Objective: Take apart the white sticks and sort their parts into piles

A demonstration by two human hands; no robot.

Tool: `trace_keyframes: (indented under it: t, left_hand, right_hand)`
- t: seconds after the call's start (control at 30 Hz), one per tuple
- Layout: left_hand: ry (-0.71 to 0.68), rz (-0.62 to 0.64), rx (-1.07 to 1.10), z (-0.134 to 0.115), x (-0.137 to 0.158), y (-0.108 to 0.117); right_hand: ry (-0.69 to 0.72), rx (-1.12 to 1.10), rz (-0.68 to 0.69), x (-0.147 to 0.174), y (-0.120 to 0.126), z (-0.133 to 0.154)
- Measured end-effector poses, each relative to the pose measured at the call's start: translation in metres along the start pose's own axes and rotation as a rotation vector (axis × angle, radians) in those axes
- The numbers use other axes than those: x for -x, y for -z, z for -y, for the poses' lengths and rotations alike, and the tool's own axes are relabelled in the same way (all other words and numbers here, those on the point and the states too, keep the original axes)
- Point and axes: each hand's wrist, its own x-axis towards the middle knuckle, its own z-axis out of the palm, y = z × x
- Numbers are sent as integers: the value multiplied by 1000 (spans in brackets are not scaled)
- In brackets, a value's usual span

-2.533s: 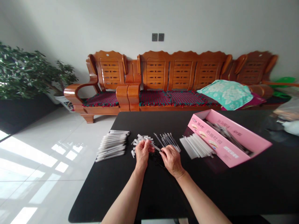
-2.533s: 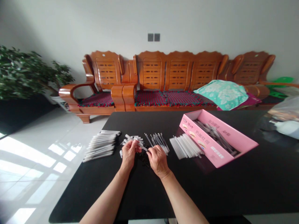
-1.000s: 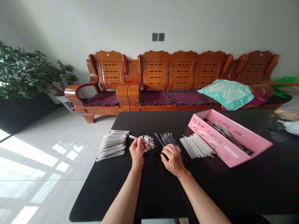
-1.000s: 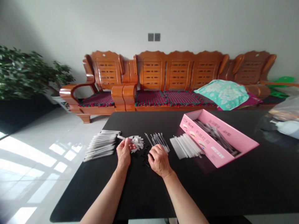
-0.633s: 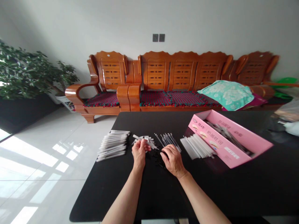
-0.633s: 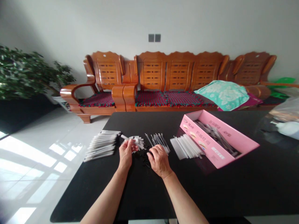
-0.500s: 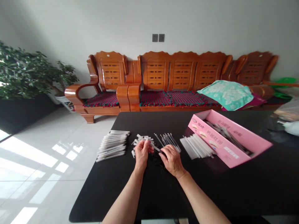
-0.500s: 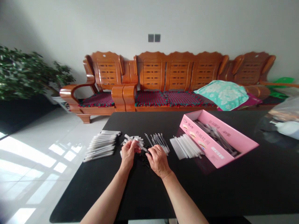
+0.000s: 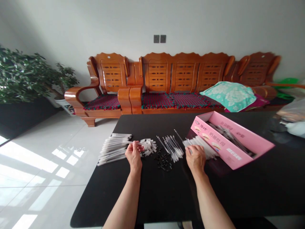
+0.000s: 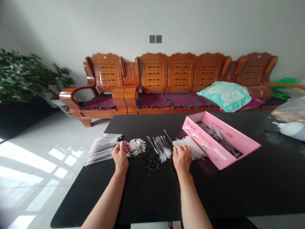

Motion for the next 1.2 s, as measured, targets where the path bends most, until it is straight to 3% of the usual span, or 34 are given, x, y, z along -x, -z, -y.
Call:
trace_keyframes:
  t: [0.2, 0.37, 0.47, 0.57, 0.7, 0.83, 0.9, 1.07, 1.2]
  left_hand:
    - [14, 164, -90, -3, 15, -9]
    - [11, 232, -106, -5, 17, -10]
    - [30, 293, -100, -3, 18, -11]
    - [97, 396, -94, 0, 22, -13]
    - [171, 580, -97, -2, 33, -18]
    - [189, 719, -114, -9, 40, -21]
    - [184, 716, -109, -11, 39, -22]
    - [127, 570, -16, -11, 27, -15]
    - [166, 575, 32, -8, 26, -13]
  right_hand:
    - [-129, 303, -122, 7, 13, -35]
    - [-138, 277, -160, 6, 13, -32]
    - [-83, 121, -189, 2, 10, -12]
    - [14, -101, -134, -1, 6, 22]
    - [185, -342, 62, 1, 0, 67]
    - [268, -425, 256, 6, -3, 91]
    - [270, -424, 292, 8, -3, 93]
    - [244, -377, 306, 10, 0, 91]
    - [227, -423, 339, 12, 2, 93]
